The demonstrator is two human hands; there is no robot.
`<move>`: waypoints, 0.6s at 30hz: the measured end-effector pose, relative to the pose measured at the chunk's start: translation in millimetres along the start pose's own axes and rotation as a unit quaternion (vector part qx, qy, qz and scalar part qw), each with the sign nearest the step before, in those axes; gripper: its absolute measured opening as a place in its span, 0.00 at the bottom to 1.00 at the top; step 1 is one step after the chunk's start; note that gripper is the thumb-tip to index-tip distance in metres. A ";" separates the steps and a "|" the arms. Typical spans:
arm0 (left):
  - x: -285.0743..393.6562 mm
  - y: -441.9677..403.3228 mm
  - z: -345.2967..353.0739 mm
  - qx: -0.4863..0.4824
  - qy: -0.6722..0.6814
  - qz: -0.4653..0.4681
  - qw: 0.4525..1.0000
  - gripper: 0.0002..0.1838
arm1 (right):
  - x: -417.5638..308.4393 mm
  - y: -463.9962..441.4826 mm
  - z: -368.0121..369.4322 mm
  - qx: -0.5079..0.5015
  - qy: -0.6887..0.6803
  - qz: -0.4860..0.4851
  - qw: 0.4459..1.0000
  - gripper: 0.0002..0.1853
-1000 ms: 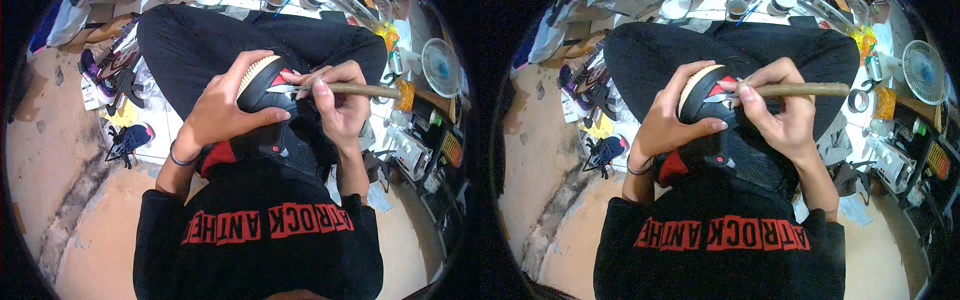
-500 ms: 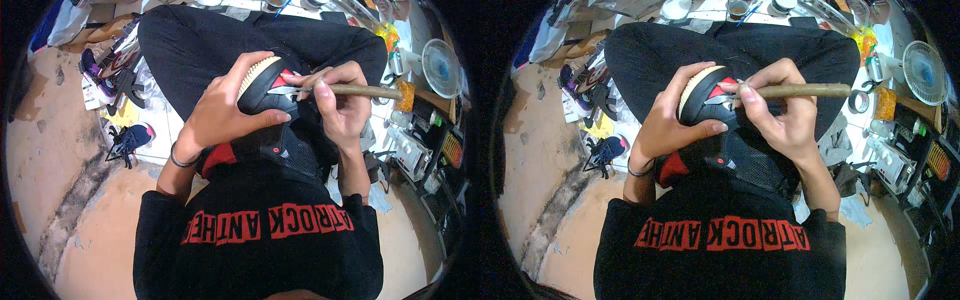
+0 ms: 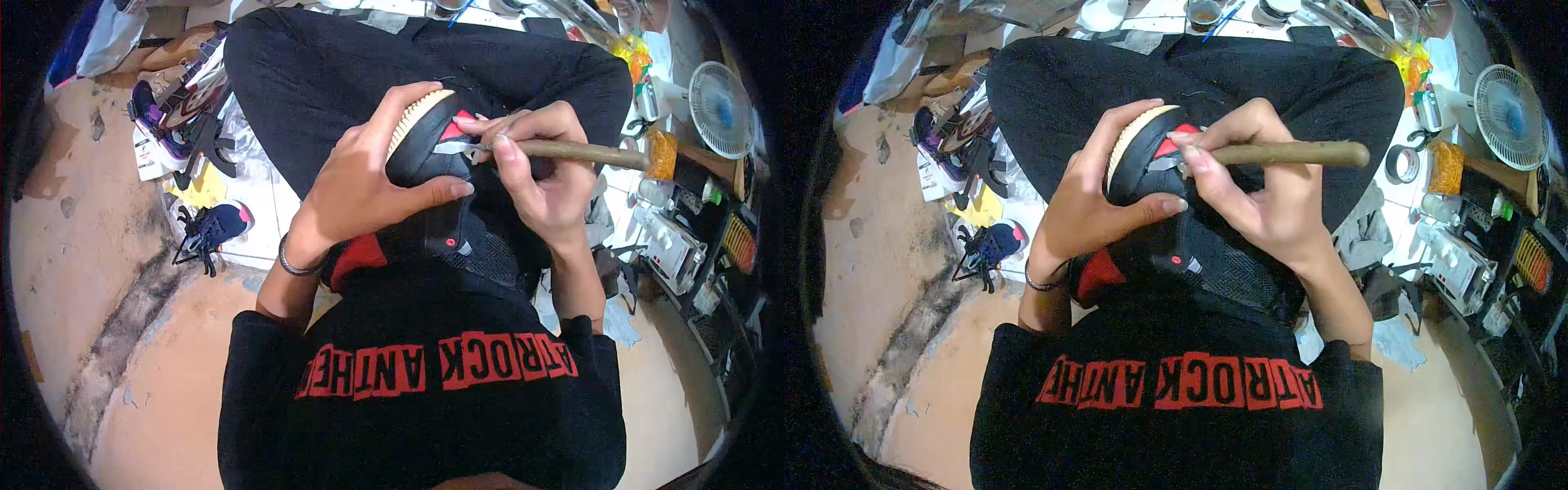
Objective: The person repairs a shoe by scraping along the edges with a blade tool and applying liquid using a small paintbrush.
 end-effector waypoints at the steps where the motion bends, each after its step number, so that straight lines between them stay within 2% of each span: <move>1: -2.0 -0.4 -0.1 0.001 0.003 -0.009 1.000 0.47 | -2.0 0.7 -2.3 0.024 -0.005 -0.014 1.000 0.05; 4: -0.8 -1.2 0.3 0.001 -0.002 0.002 1.000 0.47 | -0.1 3.2 -4.2 0.000 0.037 0.009 0.999 0.03; 8: 1.0 1.3 1.3 -0.004 -0.023 0.016 1.000 0.47 | -1.0 6.1 -3.8 -0.007 -0.066 0.017 0.998 0.03; 11: 2.0 0.2 1.1 0.001 -0.011 0.016 1.000 0.47 | -3.1 5.2 -1.5 -0.015 -0.024 0.020 0.999 0.04; 14: 4.5 -0.6 -0.7 0.019 -0.043 0.059 0.997 0.46 | 0.9 3.4 -2.1 -0.003 0.001 0.038 0.999 0.04; 16: 2.9 0.2 0.2 0.006 -0.027 0.025 0.999 0.46 | 5.1 2.9 -3.3 0.005 0.018 0.052 0.998 0.04; 18: 0.2 1.5 0.0 0.004 -0.020 0.005 1.000 0.46 | 3.6 4.6 -6.8 0.047 0.001 0.024 0.999 0.04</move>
Point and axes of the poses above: each hand's wrist, its own y-axis away from the middle knuckle, its own z-axis out of the palm, x = y × z, the point moved 10 cm from there along -y, towards the middle knuckle, and after that the axes turned 12 degrees about z, right-handed, at the moved point
